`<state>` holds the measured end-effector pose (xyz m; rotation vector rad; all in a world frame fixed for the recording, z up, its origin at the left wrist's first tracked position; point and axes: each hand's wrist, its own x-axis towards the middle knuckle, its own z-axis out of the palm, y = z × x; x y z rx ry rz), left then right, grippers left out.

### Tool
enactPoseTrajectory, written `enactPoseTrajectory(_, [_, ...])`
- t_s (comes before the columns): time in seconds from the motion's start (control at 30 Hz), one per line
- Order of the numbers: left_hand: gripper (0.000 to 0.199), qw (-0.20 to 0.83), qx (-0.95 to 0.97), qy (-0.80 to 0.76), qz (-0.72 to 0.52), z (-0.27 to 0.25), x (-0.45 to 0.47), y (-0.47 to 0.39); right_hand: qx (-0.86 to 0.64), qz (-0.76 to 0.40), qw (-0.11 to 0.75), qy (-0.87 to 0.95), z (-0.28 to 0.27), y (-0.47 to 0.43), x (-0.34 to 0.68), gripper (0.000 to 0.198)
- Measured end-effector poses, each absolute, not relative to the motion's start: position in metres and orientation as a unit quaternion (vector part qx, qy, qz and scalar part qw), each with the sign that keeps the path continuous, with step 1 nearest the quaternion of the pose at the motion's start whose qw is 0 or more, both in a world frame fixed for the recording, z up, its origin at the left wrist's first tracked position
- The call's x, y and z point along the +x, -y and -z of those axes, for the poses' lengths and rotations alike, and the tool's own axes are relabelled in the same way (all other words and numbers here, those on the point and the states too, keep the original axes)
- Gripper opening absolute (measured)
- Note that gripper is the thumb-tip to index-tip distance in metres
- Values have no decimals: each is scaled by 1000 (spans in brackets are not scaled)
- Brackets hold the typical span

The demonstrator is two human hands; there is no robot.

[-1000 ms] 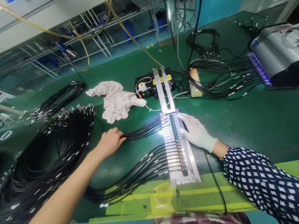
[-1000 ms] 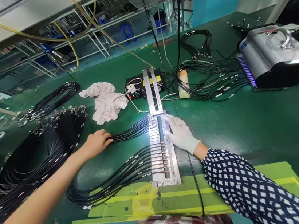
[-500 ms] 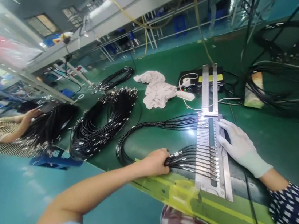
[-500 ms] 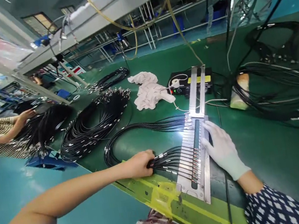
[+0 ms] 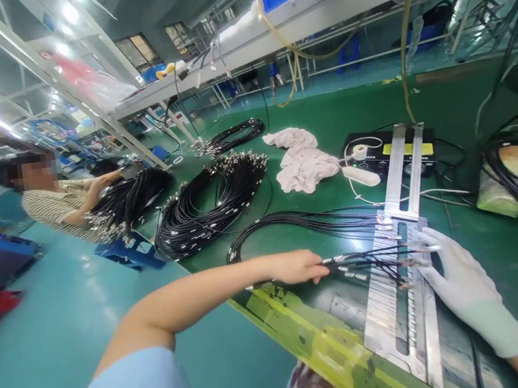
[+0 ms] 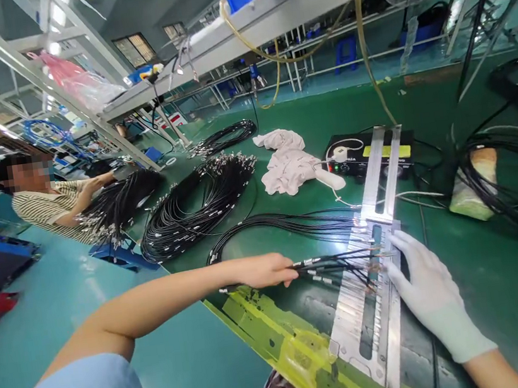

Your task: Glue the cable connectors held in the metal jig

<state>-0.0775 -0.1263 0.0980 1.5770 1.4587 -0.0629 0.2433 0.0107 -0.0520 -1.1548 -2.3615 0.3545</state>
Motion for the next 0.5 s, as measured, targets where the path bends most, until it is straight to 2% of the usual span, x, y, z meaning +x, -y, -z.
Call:
enactPoseTrajectory(0.1, [44,432,659,-613,49,-84,-92,126,-434,-136,233,860,53,-13,244,55])
enactPoseTrajectory(0.4, [63,219,731,-645,30,-51,-128,111,-447,-142,237,851,38,5,235,48])
enactPoseTrajectory(0.43, [73,193,741,-642,21,-46,-125,104,-449,-148,242,847,37,6,235,48])
enactPoseTrajectory(0.5, [105,155,759,-632,17,-39,-116,86,-453,-160,250,841,36,8,234,48])
